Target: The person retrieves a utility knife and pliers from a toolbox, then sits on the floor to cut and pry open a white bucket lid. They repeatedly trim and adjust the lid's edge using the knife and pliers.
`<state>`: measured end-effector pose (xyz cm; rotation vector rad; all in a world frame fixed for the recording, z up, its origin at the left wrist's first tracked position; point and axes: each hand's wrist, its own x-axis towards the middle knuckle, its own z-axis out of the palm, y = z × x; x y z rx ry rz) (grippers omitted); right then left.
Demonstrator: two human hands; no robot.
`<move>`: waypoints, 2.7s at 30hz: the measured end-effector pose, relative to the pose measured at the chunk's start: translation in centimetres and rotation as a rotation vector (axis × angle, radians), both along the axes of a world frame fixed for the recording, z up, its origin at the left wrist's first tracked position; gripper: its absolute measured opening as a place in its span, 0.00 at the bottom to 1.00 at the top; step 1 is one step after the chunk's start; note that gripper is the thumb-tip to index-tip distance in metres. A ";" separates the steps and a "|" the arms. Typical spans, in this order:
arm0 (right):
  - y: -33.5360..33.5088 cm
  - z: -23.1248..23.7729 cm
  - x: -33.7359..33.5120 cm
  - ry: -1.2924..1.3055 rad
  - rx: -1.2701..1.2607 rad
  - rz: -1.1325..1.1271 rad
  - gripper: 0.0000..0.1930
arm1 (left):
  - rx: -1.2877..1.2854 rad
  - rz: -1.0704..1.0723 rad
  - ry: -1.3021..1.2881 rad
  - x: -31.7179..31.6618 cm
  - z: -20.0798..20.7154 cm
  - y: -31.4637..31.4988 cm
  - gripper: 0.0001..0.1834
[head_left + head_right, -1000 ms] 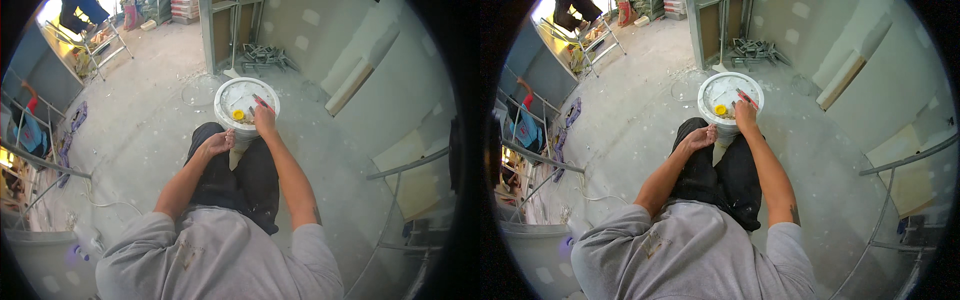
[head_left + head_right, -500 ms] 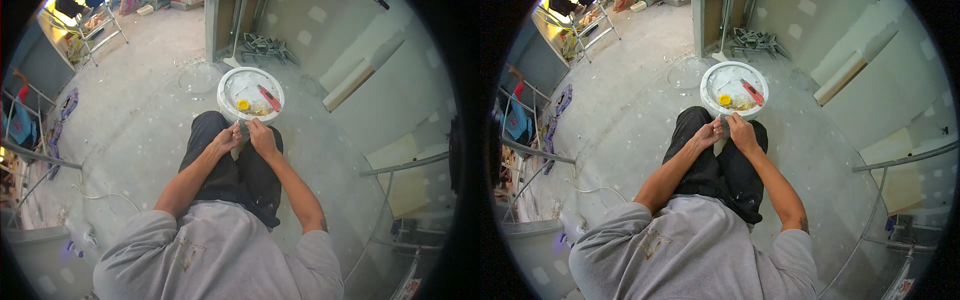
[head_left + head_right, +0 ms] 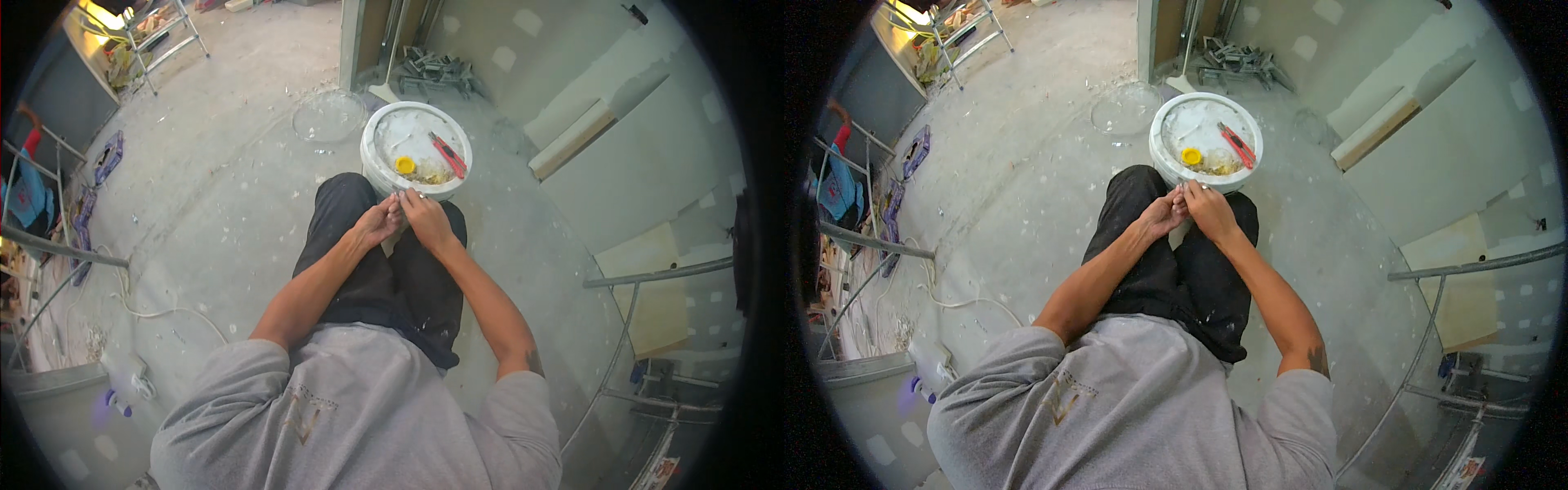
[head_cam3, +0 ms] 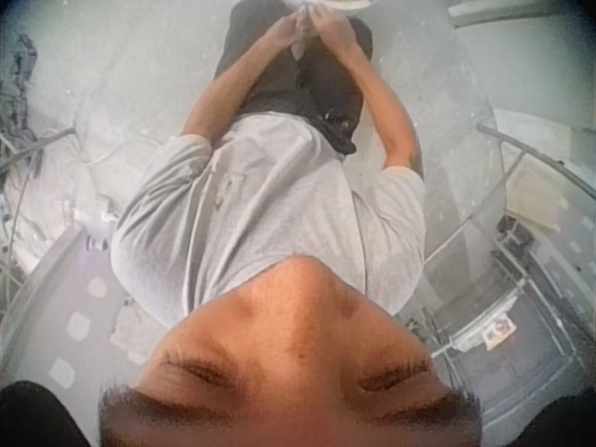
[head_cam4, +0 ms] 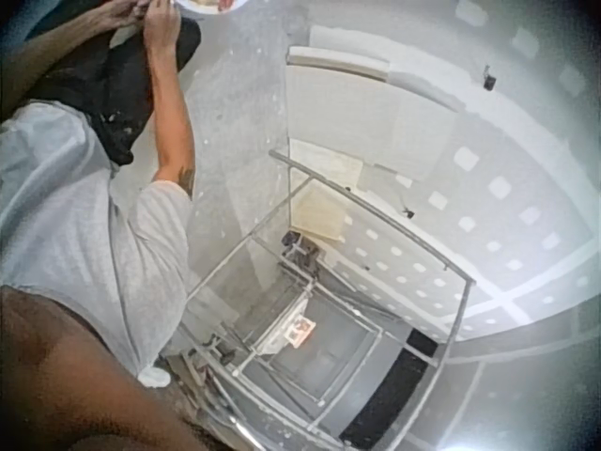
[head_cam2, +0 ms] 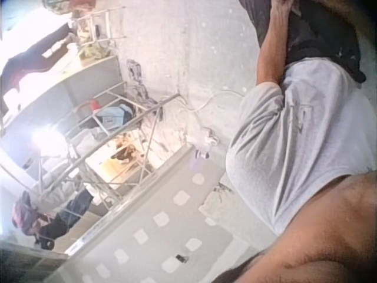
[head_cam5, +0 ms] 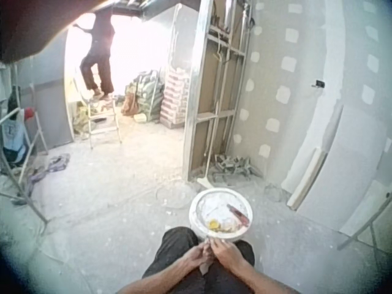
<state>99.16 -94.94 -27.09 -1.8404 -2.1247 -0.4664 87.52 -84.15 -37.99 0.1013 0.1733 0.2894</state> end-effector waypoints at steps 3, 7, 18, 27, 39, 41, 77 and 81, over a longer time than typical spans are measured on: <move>1.2 0.1 0.2 -0.003 -0.057 0.052 0.08 | 0.113 0.031 0.013 0.3 0.0 0.1 0.16; 0.9 0.5 0.4 0.055 -0.072 0.042 0.11 | 0.079 0.055 0.043 0.4 -0.7 -0.3 0.18; 1.1 2.2 1.0 0.075 -0.137 0.065 0.08 | 0.060 0.140 0.020 1.0 -0.7 -1.5 0.15; 3.1 2.3 8.5 0.065 0.158 -0.300 0.07 | 1.271 0.128 0.674 -0.9 4.6 2.6 0.15; 4.7 -5.9 -3.8 3.078 -0.068 0.099 0.14 | 2.376 0.107 1.143 -4.4 12.2 4.4 0.10; 6.1 -7.6 -3.6 3.171 0.039 0.217 0.14 | 2.260 0.297 1.012 -4.5 13.0 5.3 0.10; 4.8 -12.9 -6.9 2.949 0.248 0.591 0.21 | 2.248 0.351 1.318 1.7 8.0 0.2 0.10; 4.1 -15.2 -4.6 2.995 0.073 0.766 0.18 | 2.162 0.261 1.255 1.7 8.7 0.1 0.13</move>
